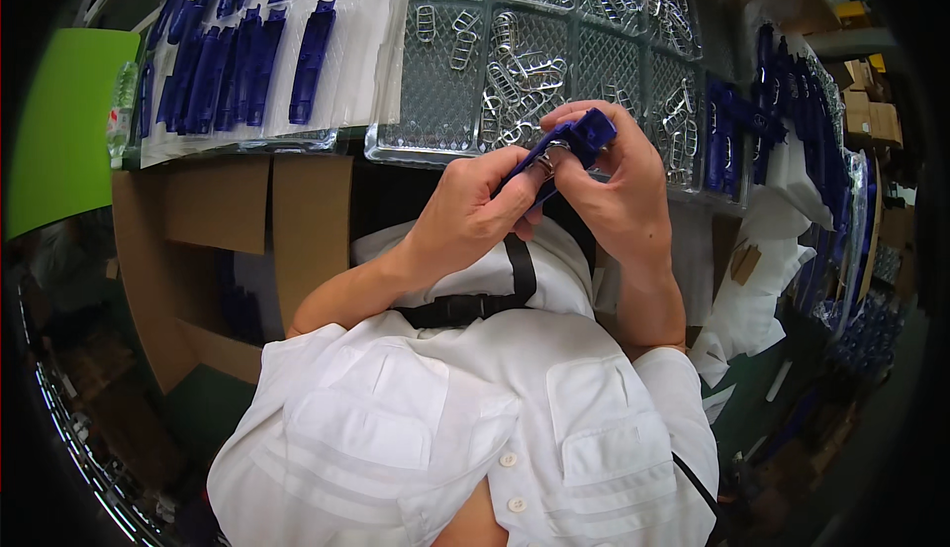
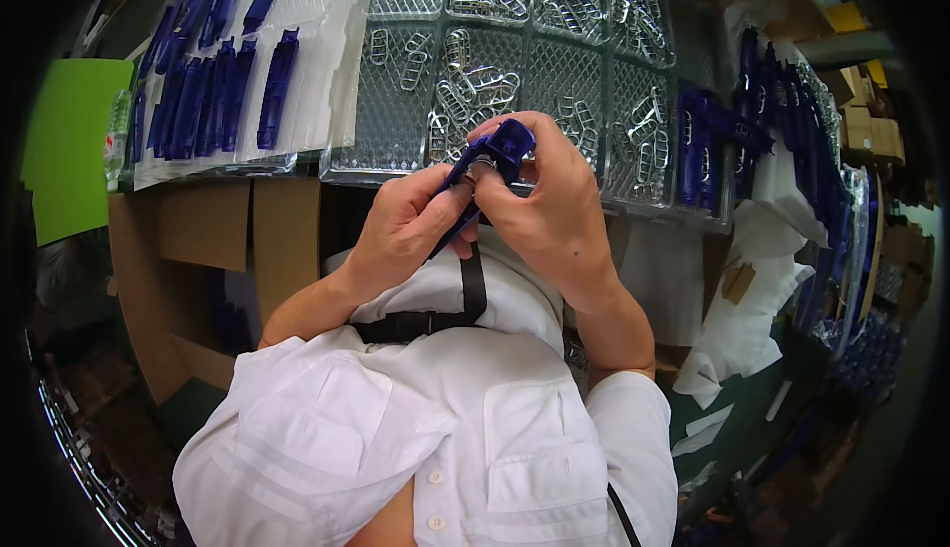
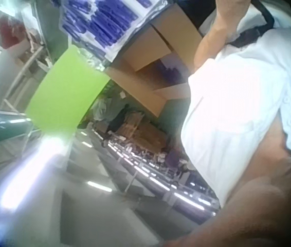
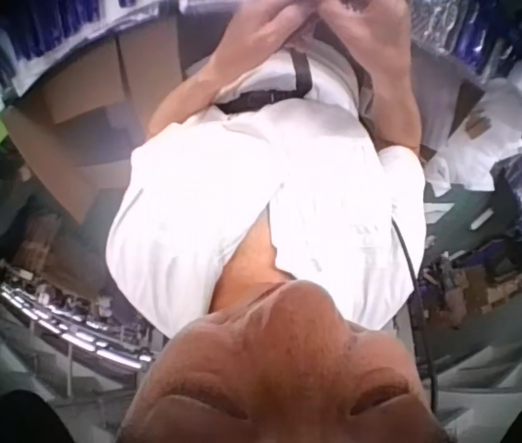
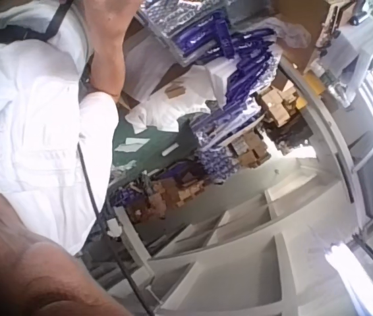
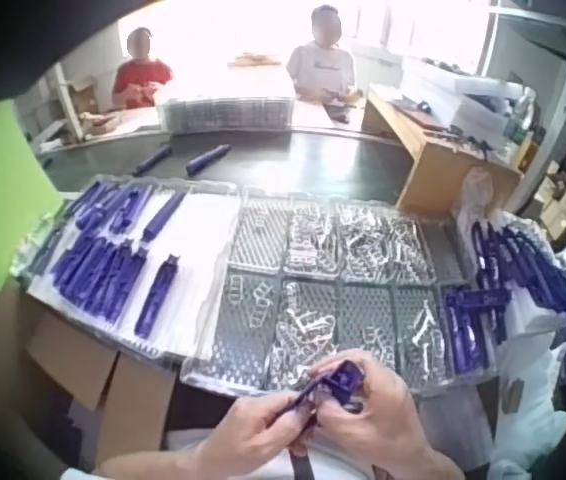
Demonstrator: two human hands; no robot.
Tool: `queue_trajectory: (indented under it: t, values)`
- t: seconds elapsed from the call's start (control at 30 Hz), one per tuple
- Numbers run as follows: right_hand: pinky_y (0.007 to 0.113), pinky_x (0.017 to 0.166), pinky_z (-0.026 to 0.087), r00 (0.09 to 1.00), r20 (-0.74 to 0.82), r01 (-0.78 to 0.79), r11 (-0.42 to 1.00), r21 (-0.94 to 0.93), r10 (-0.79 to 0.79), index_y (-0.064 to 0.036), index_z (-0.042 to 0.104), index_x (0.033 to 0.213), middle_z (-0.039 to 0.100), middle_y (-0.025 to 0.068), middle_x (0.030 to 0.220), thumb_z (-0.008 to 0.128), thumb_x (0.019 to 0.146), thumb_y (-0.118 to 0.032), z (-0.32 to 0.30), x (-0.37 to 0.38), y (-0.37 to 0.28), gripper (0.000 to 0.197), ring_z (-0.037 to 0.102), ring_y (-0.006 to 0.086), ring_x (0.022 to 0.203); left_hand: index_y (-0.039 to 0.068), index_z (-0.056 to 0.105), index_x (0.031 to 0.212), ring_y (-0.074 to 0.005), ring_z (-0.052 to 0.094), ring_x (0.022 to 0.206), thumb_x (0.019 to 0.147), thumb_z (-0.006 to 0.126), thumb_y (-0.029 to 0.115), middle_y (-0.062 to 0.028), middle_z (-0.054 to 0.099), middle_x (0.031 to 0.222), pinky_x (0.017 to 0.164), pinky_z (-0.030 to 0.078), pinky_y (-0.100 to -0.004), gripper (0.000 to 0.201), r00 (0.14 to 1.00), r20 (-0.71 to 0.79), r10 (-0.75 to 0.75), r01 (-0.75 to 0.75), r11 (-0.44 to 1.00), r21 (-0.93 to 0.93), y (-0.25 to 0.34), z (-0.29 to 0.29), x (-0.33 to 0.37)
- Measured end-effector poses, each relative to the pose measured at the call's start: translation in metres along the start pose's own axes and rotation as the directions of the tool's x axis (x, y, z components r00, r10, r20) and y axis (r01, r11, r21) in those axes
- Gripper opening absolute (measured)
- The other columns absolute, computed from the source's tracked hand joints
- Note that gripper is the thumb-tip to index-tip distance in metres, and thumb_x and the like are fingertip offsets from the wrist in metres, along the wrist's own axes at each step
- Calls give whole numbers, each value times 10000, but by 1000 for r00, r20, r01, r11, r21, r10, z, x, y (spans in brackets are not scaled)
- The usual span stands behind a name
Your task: Manually assemble small electronic components into plastic housings and pack them into boxes.
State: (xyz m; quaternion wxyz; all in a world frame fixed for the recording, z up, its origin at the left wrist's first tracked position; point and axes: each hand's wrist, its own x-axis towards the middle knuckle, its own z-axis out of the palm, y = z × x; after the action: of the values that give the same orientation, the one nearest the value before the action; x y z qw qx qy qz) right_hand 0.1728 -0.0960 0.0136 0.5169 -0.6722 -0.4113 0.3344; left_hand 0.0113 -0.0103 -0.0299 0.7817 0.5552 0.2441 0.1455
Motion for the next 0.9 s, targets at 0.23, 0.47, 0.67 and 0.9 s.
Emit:
queue_trajectory:
  t: [0.23, 0.47, 0.67, 0.9]
  values:
    - [290, 804, 566, 998, -17, 63, 993, -102, -65, 14, 602, 1120, 691, 85, 1010, 661, 910, 28, -1, 9, 21, 218, 689, 137, 912, -27, 682, 942, -101, 676, 637, 1030, 545, 132, -44, 680, 712, 578, 548, -258, 228, 999, -43, -30, 31, 999, 29, -4, 0, 11]
    - [303, 885, 546, 999, 32, 35, 999, 0, -34, 27, 612, 1125, 676, 111, 1113, 633, 918, 95, -6, 18, 17, 219, 655, 149, 1013, -15, 694, 1014, -92, 655, 653, 1027, 600, 171, -33, 676, 747, 599, 544, -252, 208, 999, -32, 30, -27, 996, 85, 2, -4, 18]
    - [410, 1018, 525, 903, -114, 428, 843, 326, -414, 49, 673, 1122, 648, 250, 1254, 722, 845, 87, -32, 8, 28, 284, 652, 307, 1172, -38, 553, 1449, -184, 643, 984, 1064, 605, 234, -143, 638, 1181, 834, 545, -298, 474, 944, 246, 218, -282, 922, 265, 27, -24, -10]
    - [438, 1017, 548, 920, -36, 381, 867, 320, -391, 47, 707, 1104, 646, 280, 1277, 821, 829, -41, -35, 10, 23, 310, 658, 336, 1192, 11, 662, 1333, -305, 703, 994, 836, 838, 71, -175, 677, 1185, 823, 587, -372, 531, 805, 139, 577, -546, 627, 555, 37, -18, -12]
